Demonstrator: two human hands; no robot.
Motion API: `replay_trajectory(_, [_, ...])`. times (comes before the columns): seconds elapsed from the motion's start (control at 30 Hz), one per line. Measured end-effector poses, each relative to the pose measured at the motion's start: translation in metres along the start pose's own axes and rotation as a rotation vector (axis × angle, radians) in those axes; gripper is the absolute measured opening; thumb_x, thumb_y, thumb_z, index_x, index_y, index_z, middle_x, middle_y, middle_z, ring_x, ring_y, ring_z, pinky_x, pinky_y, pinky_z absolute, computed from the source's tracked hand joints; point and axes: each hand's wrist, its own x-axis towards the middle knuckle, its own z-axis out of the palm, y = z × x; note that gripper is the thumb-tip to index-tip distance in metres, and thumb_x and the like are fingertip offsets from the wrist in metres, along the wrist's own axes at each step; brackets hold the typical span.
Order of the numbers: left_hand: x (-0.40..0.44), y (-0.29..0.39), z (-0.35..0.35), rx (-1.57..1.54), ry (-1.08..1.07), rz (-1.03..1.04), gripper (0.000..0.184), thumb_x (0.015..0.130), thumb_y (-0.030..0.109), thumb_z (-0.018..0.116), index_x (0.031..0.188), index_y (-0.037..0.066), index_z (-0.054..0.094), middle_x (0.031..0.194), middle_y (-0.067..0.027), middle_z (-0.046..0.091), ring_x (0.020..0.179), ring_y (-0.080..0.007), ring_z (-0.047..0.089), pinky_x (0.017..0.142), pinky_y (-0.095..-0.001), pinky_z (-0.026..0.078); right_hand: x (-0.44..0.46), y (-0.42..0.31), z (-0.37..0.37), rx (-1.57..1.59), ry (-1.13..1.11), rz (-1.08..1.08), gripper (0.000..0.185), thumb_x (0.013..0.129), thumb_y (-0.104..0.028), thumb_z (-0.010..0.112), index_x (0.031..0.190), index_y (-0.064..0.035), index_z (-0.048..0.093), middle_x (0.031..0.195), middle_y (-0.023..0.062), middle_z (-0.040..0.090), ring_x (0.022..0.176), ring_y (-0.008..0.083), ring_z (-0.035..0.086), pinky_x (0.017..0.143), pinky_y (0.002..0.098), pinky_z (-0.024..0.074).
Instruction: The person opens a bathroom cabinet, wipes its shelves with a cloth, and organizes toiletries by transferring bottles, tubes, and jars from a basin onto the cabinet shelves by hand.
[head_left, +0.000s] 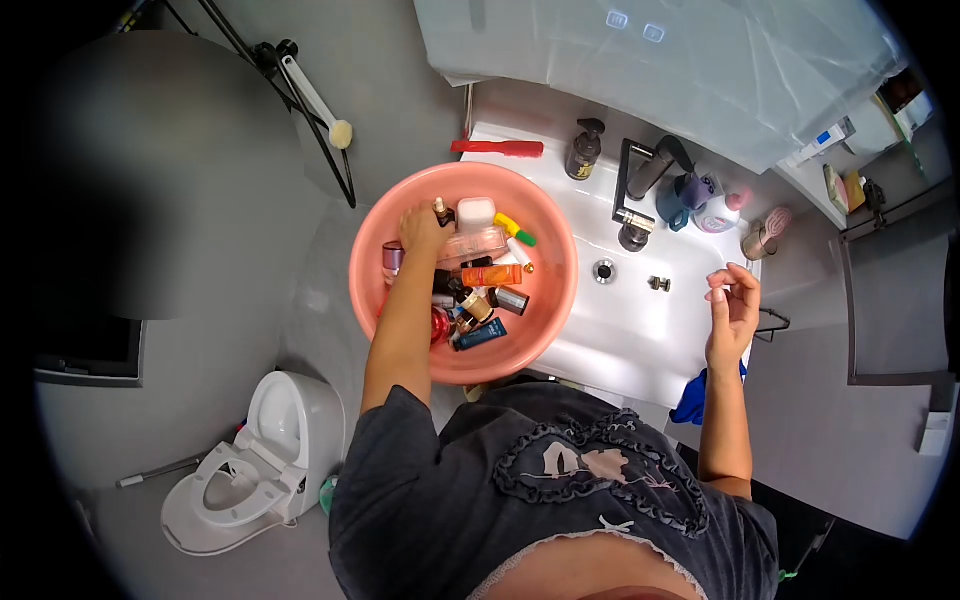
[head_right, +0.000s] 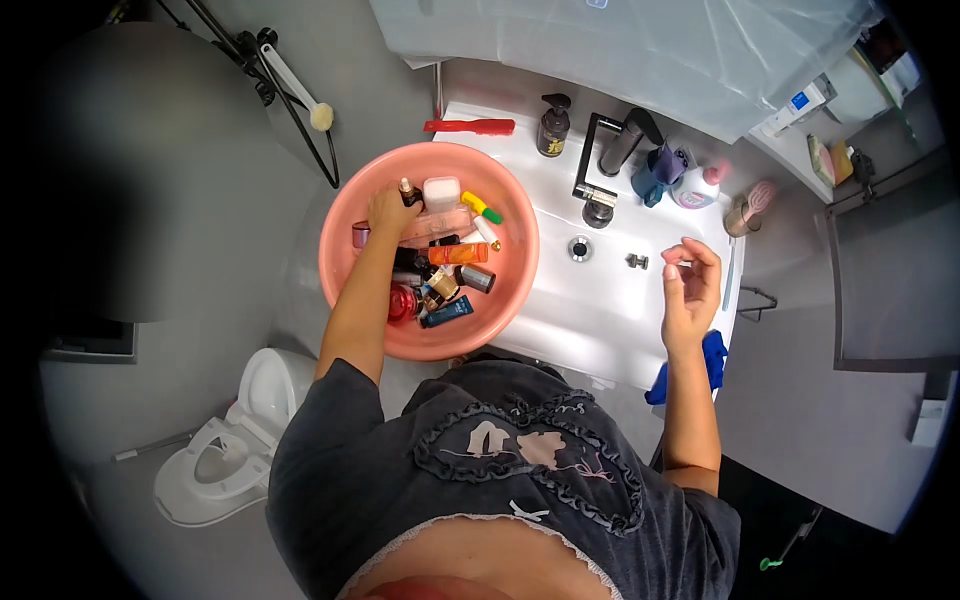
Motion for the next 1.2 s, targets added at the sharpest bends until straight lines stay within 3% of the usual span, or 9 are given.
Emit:
replay_trajectory(0.23, [-0.026, 0.019, -0.122, -0.224, 0.030, 0.037, 0.044, 0.068, 0.022, 0.075, 0.104, 0.002, 0.059, 0.098, -0.0114, 0.063, 0.091, -0.0245, 0.060, 0.083, -0.0372, 0.047, 0.011, -0.002, 0.024, 0.020, -0.176, 0.016, 0.036, 0.084, -0.004, 0.058, 0.118, -0.0011, 0.048, 0.100, 0.0075, 0.055, 0.094, 0.0126, 0.053, 0.077, 0.0246, 0.0424])
replay_trajectory(0.43, [-0.071, 0.096, -0.225, -1.151, -0.704, 0.284, 0.046, 0.065, -0.004, 0.069, 0.109, 0.005, 0.058, 0.101, -0.0030, 0.061, 0.099, -0.0156, 0.056, 0.086, -0.0305, 0.047, 0.052, -0.034, 0.068, 0.337, -0.793, 0.351, 0.060, 0.083, -0.020, 0.061, 0.136, -0.0060, 0.037, 0.124, 0.0131, 0.053, 0.112, 0.0188, 0.049, 0.089, 0.0319, 0.0419])
replay_trajectory(0.63, [-0.072, 0.176, -0.224, -1.031, -0.898, 1.061, 0.055, 0.058, -0.006, 0.067, 0.111, 0.008, 0.058, 0.107, -0.0032, 0.058, 0.099, -0.0179, 0.054, 0.086, -0.0324, 0.044, 0.053, -0.041, 0.053, 0.695, -1.329, 0.569, 0.048, 0.079, -0.008, 0.068, 0.120, 0.0044, 0.048, 0.113, 0.0070, 0.056, 0.105, 0.0101, 0.050, 0.092, 0.0300, 0.0396])
replay_trajectory(0.7, [-0.075, 0.196, -0.225, -0.983, -0.892, 1.207, 0.066, 0.058, -0.005, 0.067, 0.121, 0.011, 0.053, 0.118, -0.0042, 0.054, 0.097, -0.0171, 0.053, 0.084, -0.0303, 0.044, 0.048, -0.056, 0.030, 0.568, -1.171, 0.490, 0.048, 0.078, -0.005, 0.067, 0.121, 0.0033, 0.048, 0.112, 0.0067, 0.057, 0.103, 0.0106, 0.051, 0.091, 0.0296, 0.0402])
replay_trajectory(0.8, [-0.092, 0.220, -0.225, -1.280, -0.810, 0.569, 0.082, 0.067, -0.002, 0.068, 0.140, 0.010, 0.032, 0.138, -0.0060, 0.038, 0.106, -0.0185, 0.050, 0.089, -0.0296, 0.042, 0.038, -0.064, -0.004, 0.186, -0.686, 0.116, 0.058, 0.079, -0.007, 0.067, 0.130, -0.0004, 0.040, 0.122, 0.0100, 0.050, 0.109, 0.0142, 0.048, 0.092, 0.0294, 0.0400])
replay_trajectory(0.83, [-0.086, 0.217, -0.205, -1.192, -0.612, 0.682, 0.073, 0.074, 0.000, 0.067, 0.138, 0.005, 0.033, 0.138, -0.0087, 0.039, 0.115, -0.0206, 0.047, 0.092, -0.0309, 0.041, 0.041, -0.066, -0.017, 0.041, -0.537, 0.011, 0.062, 0.079, -0.008, 0.067, 0.132, -0.0009, 0.037, 0.127, 0.0114, 0.046, 0.112, 0.0155, 0.047, 0.093, 0.0295, 0.0393])
replay_trajectory(0.87, [-0.085, 0.215, -0.191, -1.205, -0.607, 0.651, 0.070, 0.076, 0.000, 0.065, 0.138, 0.005, 0.033, 0.137, -0.0096, 0.040, 0.118, -0.0209, 0.045, 0.093, -0.0310, 0.040, 0.046, -0.076, -0.035, 0.113, -0.481, 0.160, 0.065, 0.080, -0.011, 0.068, 0.134, -0.0016, 0.033, 0.133, 0.0128, 0.040, 0.118, 0.0182, 0.043, 0.097, 0.0300, 0.0358])
replay_trajectory(1.1, [-0.123, 0.204, -0.154, -1.235, -0.680, 0.409, 0.054, 0.082, -0.001, 0.058, 0.132, 0.001, 0.038, 0.127, -0.0127, 0.049, 0.112, -0.0194, 0.049, 0.095, -0.0305, 0.038, 0.155, -0.133, -0.181, 0.139, 0.189, -0.359, 0.058, 0.085, -0.014, 0.063, 0.135, 0.0005, 0.035, 0.121, 0.0112, 0.053, 0.117, 0.0181, 0.045, 0.098, 0.0292, 0.0349])
replay_trajectory(1.2, [-0.129, 0.199, -0.152, -1.284, -0.634, 0.360, 0.050, 0.084, -0.001, 0.056, 0.131, 0.000, 0.039, 0.122, -0.0123, 0.052, 0.111, -0.0190, 0.050, 0.094, -0.0306, 0.040, 0.236, -0.139, -0.230, 0.067, 0.299, -0.467, 0.048, 0.083, -0.030, 0.063, 0.118, 0.0007, 0.048, 0.101, 0.0082, 0.060, 0.093, 0.0156, 0.056, 0.083, 0.0304, 0.0433])
